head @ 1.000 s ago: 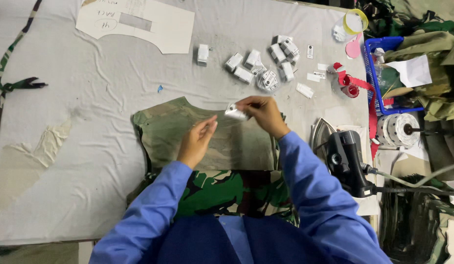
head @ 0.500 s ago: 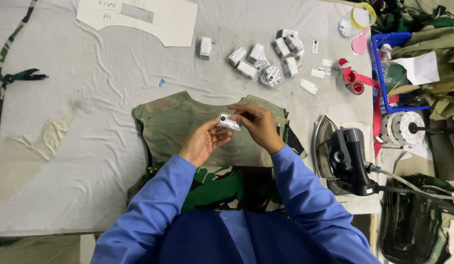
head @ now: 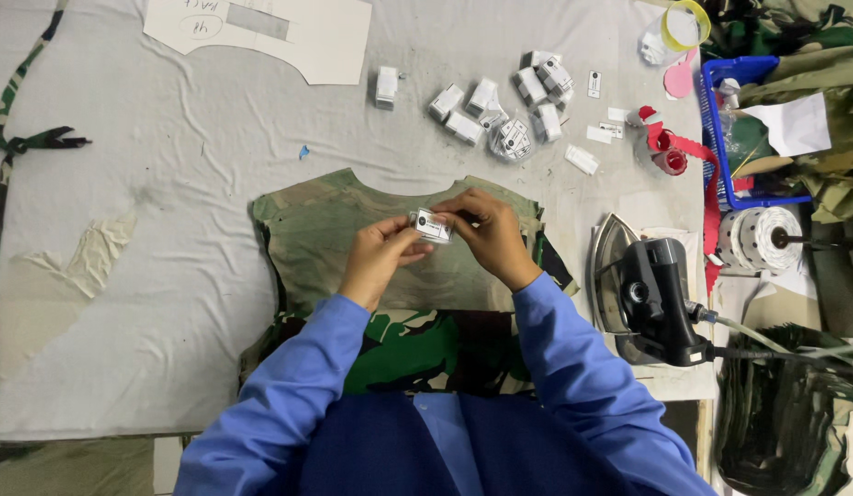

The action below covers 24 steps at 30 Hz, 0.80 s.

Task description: The person irons a camouflage-patterned t-shirt on a white-covered table. They repeatedly place small white rectangular labels on the shirt's chest area and press them with a steam iron. The person also adjusts the shirt and handles a stack of similar garments during the process.

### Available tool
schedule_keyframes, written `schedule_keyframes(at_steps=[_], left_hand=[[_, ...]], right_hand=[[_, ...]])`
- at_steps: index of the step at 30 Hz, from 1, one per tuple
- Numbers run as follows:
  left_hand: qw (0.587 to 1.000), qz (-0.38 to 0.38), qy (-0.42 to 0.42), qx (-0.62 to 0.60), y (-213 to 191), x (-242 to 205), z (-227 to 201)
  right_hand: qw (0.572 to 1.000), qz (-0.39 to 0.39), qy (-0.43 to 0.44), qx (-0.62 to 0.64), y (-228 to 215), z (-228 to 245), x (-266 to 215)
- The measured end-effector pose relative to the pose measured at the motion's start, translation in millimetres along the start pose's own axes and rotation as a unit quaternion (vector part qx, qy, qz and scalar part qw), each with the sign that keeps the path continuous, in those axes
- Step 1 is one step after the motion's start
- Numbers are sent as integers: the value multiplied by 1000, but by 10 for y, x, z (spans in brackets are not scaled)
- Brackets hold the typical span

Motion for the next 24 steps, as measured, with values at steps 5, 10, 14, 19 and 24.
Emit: schedule_keyframes(at_steps=[5,10,14,19,24], left_hand=[[997,-43,64,-18,-104,120,18],[995,-37,96,-13,-115,206,90],[995,26,100,13,56,54,17],[954,48,169,243,-27,-3,0],[651,-25,338,679,-429,399,164]], right_hand=[[1000,-29,3,-9,-139,-124,26],[986,2,92,140,-91,-95,-60],[995,32,92,23,-72,-527,15],[982,-100,-17,-162,-795,-1191,773],[940,-87,-88,-318,-930,-1460,1129]])
Point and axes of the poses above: each hand's wrist, its own x-axis towards the middle knuckle, its own y-axis out of the palm, z = x × y, the point moved 9 cm from there along x, towards the middle knuckle, and after that the axes turned 15 degrees about -z, right-handed, at the moved point
